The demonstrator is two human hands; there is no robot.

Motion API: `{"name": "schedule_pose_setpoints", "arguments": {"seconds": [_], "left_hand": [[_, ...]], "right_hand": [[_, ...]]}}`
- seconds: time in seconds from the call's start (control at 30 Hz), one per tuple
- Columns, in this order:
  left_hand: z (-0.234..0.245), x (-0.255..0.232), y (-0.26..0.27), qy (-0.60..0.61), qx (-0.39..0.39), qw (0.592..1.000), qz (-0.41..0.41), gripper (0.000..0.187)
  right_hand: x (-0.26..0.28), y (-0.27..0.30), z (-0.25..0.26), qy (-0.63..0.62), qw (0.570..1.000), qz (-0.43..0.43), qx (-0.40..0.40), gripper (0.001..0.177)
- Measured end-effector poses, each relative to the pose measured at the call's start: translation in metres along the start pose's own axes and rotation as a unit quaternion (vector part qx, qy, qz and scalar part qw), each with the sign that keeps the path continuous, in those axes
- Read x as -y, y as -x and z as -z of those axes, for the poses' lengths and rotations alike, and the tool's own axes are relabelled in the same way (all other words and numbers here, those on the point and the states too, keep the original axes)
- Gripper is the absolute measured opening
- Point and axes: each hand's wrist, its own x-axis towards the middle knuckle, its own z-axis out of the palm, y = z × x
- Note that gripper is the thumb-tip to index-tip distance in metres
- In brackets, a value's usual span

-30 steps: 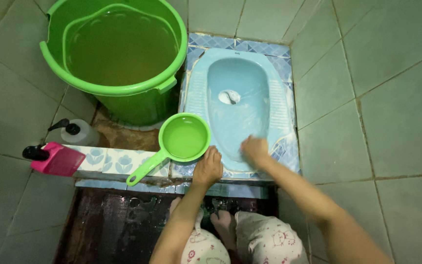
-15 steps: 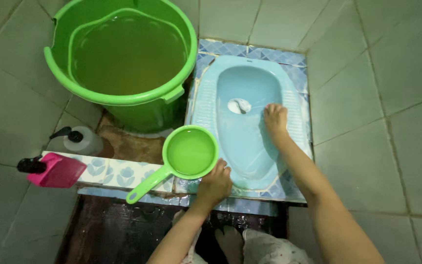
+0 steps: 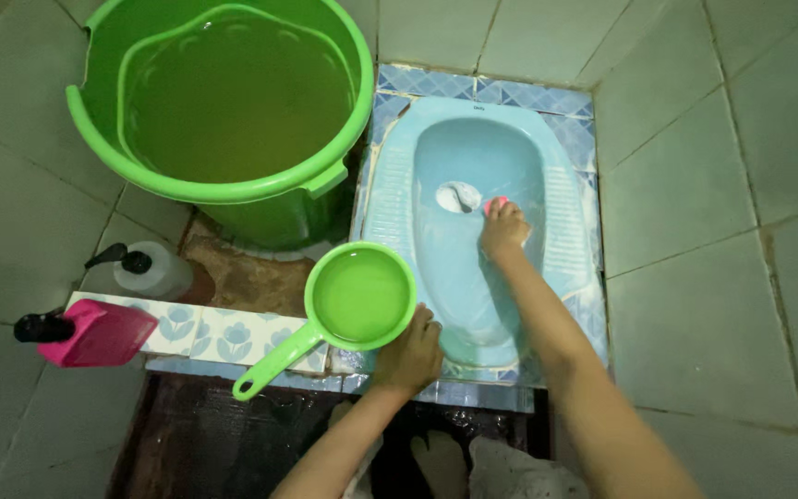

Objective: The person scrubs a blue squat toilet using a pink sponge and water from a green bucket. They clean the rim, sides, and interior of the toilet, repeatedly dipping the sponge into the water.

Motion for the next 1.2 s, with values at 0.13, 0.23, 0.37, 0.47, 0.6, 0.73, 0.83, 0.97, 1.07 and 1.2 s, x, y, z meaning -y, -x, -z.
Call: {"name": "schedule_pose_setpoints", "arguments": {"seconds": [0.13, 0.23, 0.37, 0.47, 0.6, 0.73, 0.83, 0.97, 1.07, 1.2], "left_hand": [[-0.001, 0.003, 0.001, -0.034, -0.042, 0.998, -0.025, 0.027], [-0.007, 0.005, -0.002, -0.022, -0.021, 0.999, -0.018, 0.026], [-0.011, 0.006, 0.003, -0.015, 0.0, 1.0, 0.0, 0.026], [-0.015, 0.009, 0.002, -0.024, 0.0, 1.0, -0.007, 0.027], [-0.021, 0.013, 0.004, -0.025, -0.014, 0.999, -0.025, 0.028], [-0.021, 0.013, 0.007, -0.016, -0.001, 1.0, -0.024, 0.03], [-0.019, 0.013, 0.004, -0.022, 0.007, 1.0, -0.018, 0.032], [-0.015, 0.011, 0.003, -0.023, 0.001, 1.0, -0.017, 0.031], [-0.019, 0.01, 0.003, -0.02, -0.005, 1.0, -0.01, 0.031], [-0.023, 0.013, 0.006, 0.002, -0.007, 1.0, -0.008, 0.033]], "right_hand": [[0.053, 0.019, -0.013, -0.149, 0.98, 0.005, 0.132, 0.08], [0.037, 0.056, -0.012, -0.186, 0.966, 0.08, 0.16, 0.08], [0.004, 0.051, 0.003, -0.089, 0.988, -0.001, 0.128, 0.081], [0.024, 0.008, 0.014, -0.115, 0.984, -0.041, 0.131, 0.082], [0.077, -0.015, 0.002, -0.184, 0.963, 0.021, 0.195, 0.092], [0.046, -0.007, -0.014, -0.129, 0.984, 0.009, 0.126, 0.086], [0.025, -0.016, -0.013, -0.079, 0.993, -0.027, 0.088, 0.077], [0.063, -0.017, 0.001, -0.187, 0.976, 0.055, 0.101, 0.092], [0.088, -0.001, 0.021, -0.244, 0.96, 0.038, 0.132, 0.087], [0.066, 0.042, 0.054, -0.135, 0.985, 0.025, 0.104, 0.083]]}}
